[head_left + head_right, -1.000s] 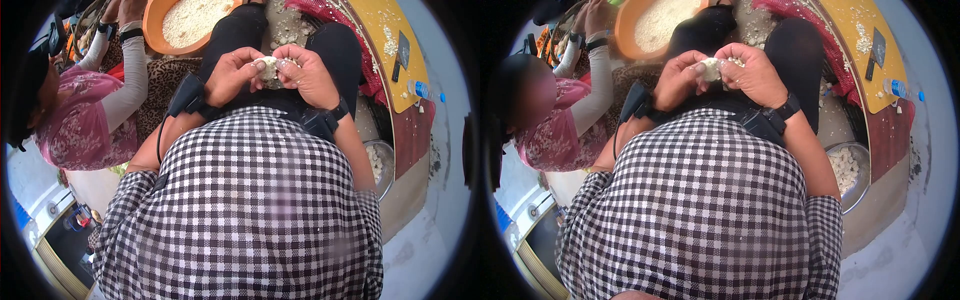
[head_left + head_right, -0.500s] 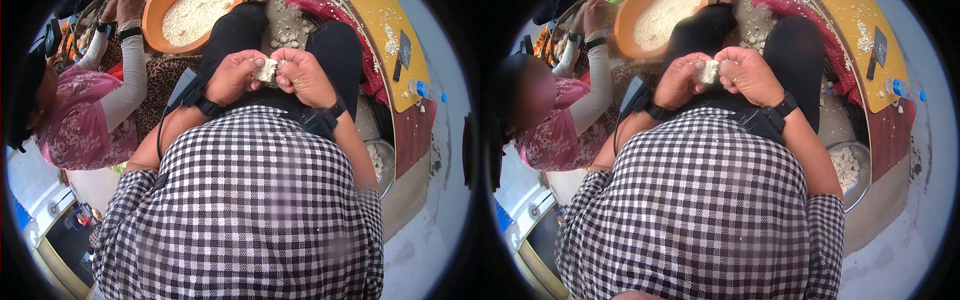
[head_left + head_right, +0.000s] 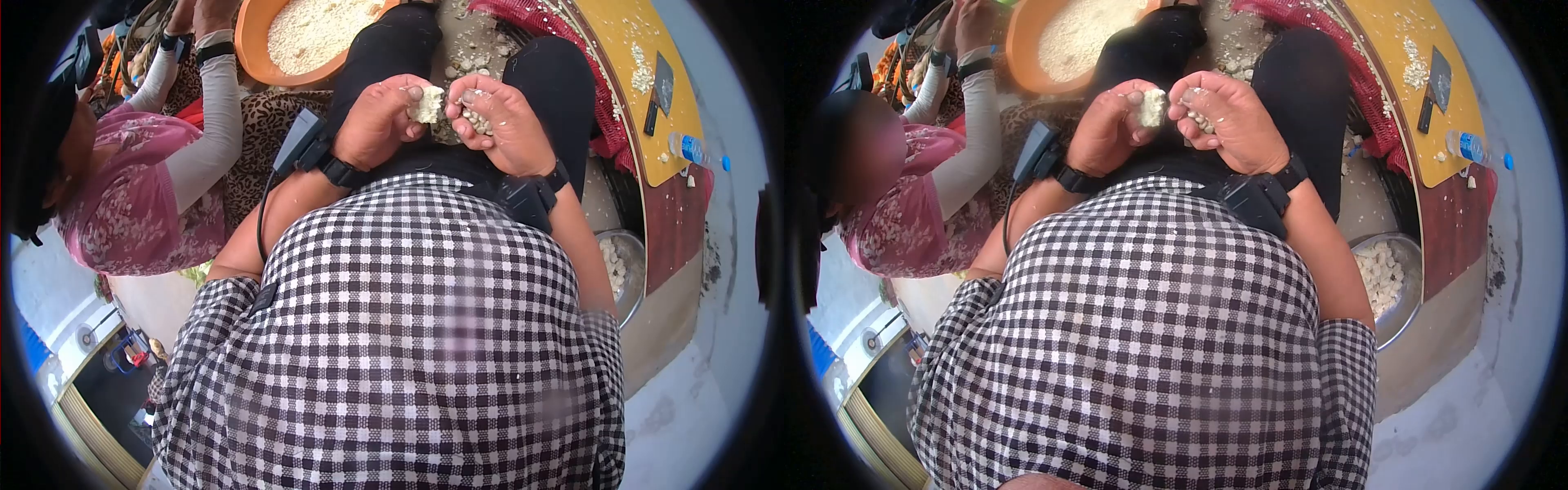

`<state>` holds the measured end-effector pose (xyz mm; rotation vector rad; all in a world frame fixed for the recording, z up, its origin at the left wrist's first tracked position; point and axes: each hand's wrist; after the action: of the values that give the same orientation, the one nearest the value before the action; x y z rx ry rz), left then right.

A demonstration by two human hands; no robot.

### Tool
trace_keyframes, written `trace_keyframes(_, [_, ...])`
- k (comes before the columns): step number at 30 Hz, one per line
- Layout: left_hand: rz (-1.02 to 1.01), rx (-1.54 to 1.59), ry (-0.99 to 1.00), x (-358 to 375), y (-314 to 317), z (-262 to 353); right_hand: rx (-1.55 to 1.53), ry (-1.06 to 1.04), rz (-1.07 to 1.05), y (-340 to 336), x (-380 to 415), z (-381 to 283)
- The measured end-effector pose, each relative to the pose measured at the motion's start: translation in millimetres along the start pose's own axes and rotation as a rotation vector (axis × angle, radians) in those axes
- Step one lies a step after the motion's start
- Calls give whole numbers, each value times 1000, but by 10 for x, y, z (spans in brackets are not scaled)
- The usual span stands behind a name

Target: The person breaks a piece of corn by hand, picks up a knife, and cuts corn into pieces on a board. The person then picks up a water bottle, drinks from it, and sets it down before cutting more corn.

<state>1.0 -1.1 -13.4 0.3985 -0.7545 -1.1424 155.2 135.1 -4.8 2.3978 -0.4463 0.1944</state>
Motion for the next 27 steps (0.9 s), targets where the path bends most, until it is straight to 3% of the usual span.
trace_keyframes(21, [22,-122,-21,32,38,-25,458,-23,126,118,10,-35])
trace_keyframes(27, [-126,105,-113,27,-20,-40,529,-29,83,144,3,-69])
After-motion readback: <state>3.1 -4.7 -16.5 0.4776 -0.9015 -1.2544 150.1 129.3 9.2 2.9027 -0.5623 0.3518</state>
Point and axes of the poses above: each hand's wrist, its own x-axis away from the middle knuckle, its own y-axis out of the palm, z = x × y, and after that the axes turned 4 degrees about x, right-handed
